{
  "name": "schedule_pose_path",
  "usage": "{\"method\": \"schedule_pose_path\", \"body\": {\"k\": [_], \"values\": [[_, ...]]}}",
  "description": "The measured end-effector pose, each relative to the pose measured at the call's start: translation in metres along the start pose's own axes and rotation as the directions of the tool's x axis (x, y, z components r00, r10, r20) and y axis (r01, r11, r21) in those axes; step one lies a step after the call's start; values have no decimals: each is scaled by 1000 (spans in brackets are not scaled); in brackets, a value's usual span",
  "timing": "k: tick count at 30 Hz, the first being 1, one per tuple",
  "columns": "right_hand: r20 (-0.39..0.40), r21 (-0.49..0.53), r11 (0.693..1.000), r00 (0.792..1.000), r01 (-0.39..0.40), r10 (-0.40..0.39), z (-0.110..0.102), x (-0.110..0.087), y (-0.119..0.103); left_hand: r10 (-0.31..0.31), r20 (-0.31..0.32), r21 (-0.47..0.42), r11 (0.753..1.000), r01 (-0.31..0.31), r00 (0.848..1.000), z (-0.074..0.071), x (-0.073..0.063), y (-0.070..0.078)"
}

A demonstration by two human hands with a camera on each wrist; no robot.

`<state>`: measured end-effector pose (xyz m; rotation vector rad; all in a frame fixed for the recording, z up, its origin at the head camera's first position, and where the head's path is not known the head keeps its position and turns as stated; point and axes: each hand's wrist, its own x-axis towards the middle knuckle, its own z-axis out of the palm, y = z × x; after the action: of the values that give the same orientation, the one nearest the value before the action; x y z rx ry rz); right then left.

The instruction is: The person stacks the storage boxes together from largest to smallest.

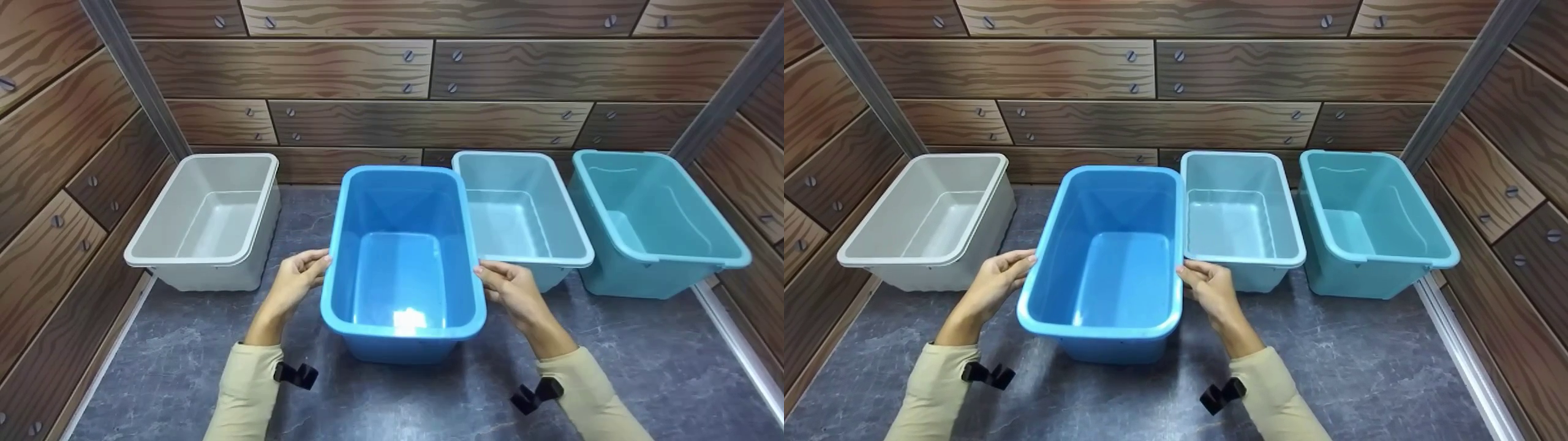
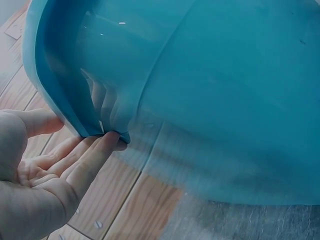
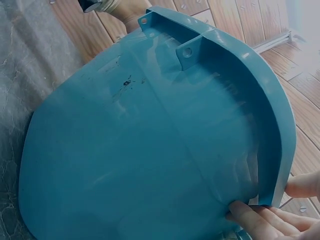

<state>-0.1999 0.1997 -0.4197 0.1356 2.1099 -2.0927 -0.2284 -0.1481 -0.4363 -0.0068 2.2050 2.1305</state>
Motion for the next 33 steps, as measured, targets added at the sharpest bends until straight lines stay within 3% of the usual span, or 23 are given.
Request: {"method": "schedule_pose_path", "body": {"k": [15, 23, 33], "values": [[12, -7, 1000, 1000, -15, 15, -4, 1, 1, 14, -18, -13, 1000, -14, 1000, 1, -1, -1], [31, -52, 999, 999, -9, 11, -7, 3, -1, 25, 17, 83, 996, -27, 1000, -2, 0, 4], [47, 25, 1000, 999, 13, -14, -13, 4, -5, 17, 72, 151, 988, -28, 997, -7, 1, 9]]}}
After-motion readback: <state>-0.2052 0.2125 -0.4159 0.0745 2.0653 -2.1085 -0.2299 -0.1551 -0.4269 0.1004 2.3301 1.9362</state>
